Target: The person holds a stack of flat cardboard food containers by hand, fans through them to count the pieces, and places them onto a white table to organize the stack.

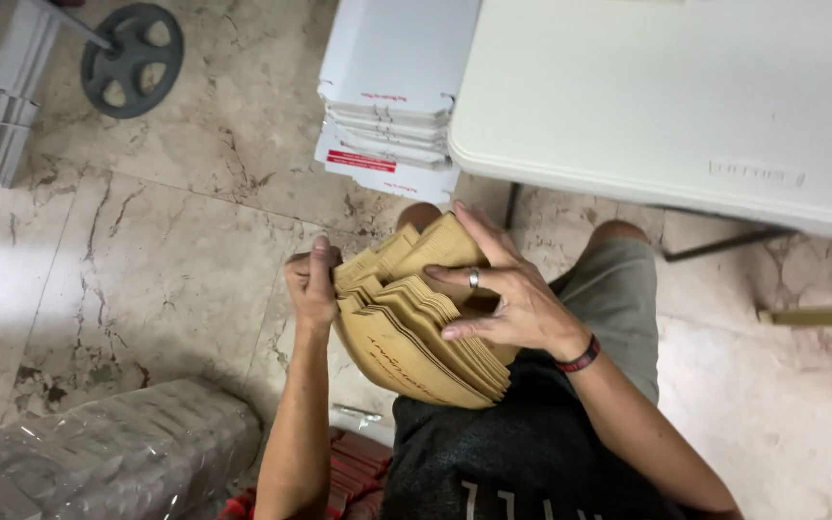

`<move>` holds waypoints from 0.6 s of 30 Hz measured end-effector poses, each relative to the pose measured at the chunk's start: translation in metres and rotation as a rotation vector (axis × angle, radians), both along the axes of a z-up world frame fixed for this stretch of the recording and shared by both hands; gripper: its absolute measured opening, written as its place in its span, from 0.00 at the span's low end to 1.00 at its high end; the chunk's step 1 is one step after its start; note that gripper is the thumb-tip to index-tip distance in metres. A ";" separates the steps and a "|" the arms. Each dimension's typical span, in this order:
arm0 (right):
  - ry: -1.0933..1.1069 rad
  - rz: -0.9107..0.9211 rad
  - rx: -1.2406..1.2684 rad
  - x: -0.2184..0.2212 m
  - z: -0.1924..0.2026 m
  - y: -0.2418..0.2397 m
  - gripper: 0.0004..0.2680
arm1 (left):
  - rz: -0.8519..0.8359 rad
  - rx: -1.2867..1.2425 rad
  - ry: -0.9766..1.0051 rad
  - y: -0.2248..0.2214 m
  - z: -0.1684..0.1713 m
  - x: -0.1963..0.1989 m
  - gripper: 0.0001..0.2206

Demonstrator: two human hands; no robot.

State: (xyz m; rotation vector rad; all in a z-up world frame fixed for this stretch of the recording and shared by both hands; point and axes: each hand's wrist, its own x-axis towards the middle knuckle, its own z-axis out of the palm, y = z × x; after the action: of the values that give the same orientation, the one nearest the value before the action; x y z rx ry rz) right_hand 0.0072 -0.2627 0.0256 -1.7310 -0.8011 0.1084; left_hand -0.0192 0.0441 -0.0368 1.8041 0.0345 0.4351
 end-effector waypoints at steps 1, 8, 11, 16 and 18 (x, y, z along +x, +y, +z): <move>0.017 0.028 0.019 0.002 0.003 -0.002 0.25 | -0.012 -0.005 -0.054 -0.001 0.001 0.001 0.30; 0.032 0.090 0.043 0.008 0.006 -0.005 0.24 | -0.054 -0.043 -0.157 0.003 0.000 -0.001 0.30; 0.032 0.114 0.081 0.009 0.003 -0.004 0.23 | -0.065 -0.039 -0.161 0.001 0.003 -0.002 0.30; 0.047 0.120 0.104 0.011 0.000 -0.005 0.23 | -0.074 -0.065 -0.180 -0.003 0.004 -0.001 0.29; 0.051 0.119 0.110 0.012 -0.001 -0.005 0.23 | -0.082 -0.072 -0.180 -0.001 0.002 0.002 0.29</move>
State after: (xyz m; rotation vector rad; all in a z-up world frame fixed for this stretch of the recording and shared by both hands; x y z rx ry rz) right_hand 0.0194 -0.2677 0.0250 -1.5709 -0.8574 0.1848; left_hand -0.0175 0.0426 -0.0352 1.6837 -0.1465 0.5300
